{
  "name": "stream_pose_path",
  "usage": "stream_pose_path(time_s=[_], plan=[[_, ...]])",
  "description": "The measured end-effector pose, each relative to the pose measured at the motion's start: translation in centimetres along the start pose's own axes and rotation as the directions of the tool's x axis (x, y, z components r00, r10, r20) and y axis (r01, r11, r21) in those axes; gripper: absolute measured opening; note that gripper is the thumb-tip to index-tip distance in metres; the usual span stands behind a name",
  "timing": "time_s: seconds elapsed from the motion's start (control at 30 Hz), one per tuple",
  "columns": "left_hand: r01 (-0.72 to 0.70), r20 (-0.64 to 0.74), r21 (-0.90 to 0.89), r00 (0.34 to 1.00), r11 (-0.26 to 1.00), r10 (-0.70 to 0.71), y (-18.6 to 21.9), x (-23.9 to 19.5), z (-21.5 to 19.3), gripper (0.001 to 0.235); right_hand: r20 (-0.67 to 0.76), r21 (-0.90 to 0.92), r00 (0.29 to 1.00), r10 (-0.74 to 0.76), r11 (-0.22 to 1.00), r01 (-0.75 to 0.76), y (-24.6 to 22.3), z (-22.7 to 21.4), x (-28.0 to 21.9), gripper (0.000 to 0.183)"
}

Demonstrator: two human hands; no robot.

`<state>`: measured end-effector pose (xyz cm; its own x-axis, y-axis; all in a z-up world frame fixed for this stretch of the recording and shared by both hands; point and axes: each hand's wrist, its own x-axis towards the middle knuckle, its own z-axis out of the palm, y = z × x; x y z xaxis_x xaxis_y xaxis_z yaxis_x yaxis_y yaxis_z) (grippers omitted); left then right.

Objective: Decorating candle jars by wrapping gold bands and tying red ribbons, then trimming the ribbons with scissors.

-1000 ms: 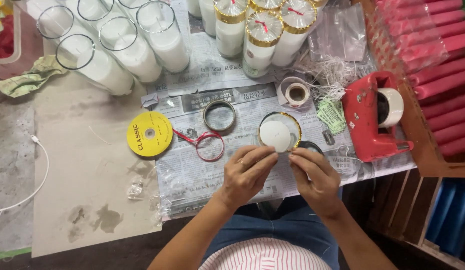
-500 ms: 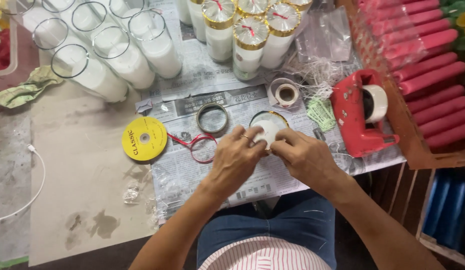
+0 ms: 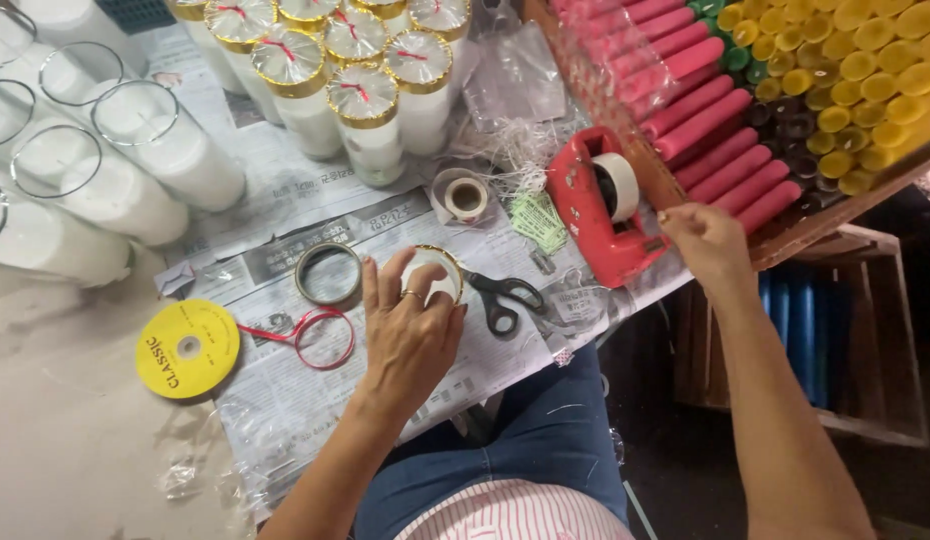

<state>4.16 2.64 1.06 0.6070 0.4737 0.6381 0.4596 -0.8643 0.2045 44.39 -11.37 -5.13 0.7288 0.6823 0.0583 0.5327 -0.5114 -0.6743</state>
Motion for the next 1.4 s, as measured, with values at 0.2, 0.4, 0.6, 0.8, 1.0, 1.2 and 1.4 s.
stream_pose_path(time_s=[0.2,0.4,0.6,0.8,1.0,1.2,1.4], plan=[[0.119,-0.101,-0.043,0.987,0.992,-0.123,0.1,-1.7,-2.1,0.044,0.316,0.291,0.936,0.158,0.922,-0.254,-3.2,0.3,0.8,0.027],[0.193,-0.119,-0.045,0.973,0.98,-0.197,-1.1,-2.9,-3.8,0.039,0.147,0.266,0.985,0.092,0.955,-0.129,-7.8,-1.4,0.1,0.005],[0.261,-0.076,-0.047,0.961,0.964,-0.264,-2.3,-4.3,-5.2,0.026,0.192,0.533,0.974,0.122,0.82,-0.208,-2.8,-3.6,-5.0,0.003],[0.344,-0.024,-0.151,0.936,0.927,-0.351,-2.9,-5.1,-4.8,0.028,0.31,0.707,0.902,0.301,0.561,-0.43,3.8,1.2,-6.1,0.008],[0.485,0.234,-0.535,0.872,0.691,-0.43,-4.9,-5.5,-3.1,0.073,0.349,0.76,0.895,0.279,0.474,-0.444,6.2,6.2,-7.9,0.007],[0.533,0.426,-0.707,0.846,0.465,-0.321,-5.3,-3.3,-0.6,0.12,0.297,0.687,0.951,0.092,0.671,-0.279,3.4,2.2,-10.3,0.013],[0.455,0.272,-0.741,0.876,0.494,-0.399,-4.8,-4.3,2.6,0.11,0.327,0.56,0.92,-0.218,0.828,-0.002,-8.6,1.0,-14.2,0.02]])
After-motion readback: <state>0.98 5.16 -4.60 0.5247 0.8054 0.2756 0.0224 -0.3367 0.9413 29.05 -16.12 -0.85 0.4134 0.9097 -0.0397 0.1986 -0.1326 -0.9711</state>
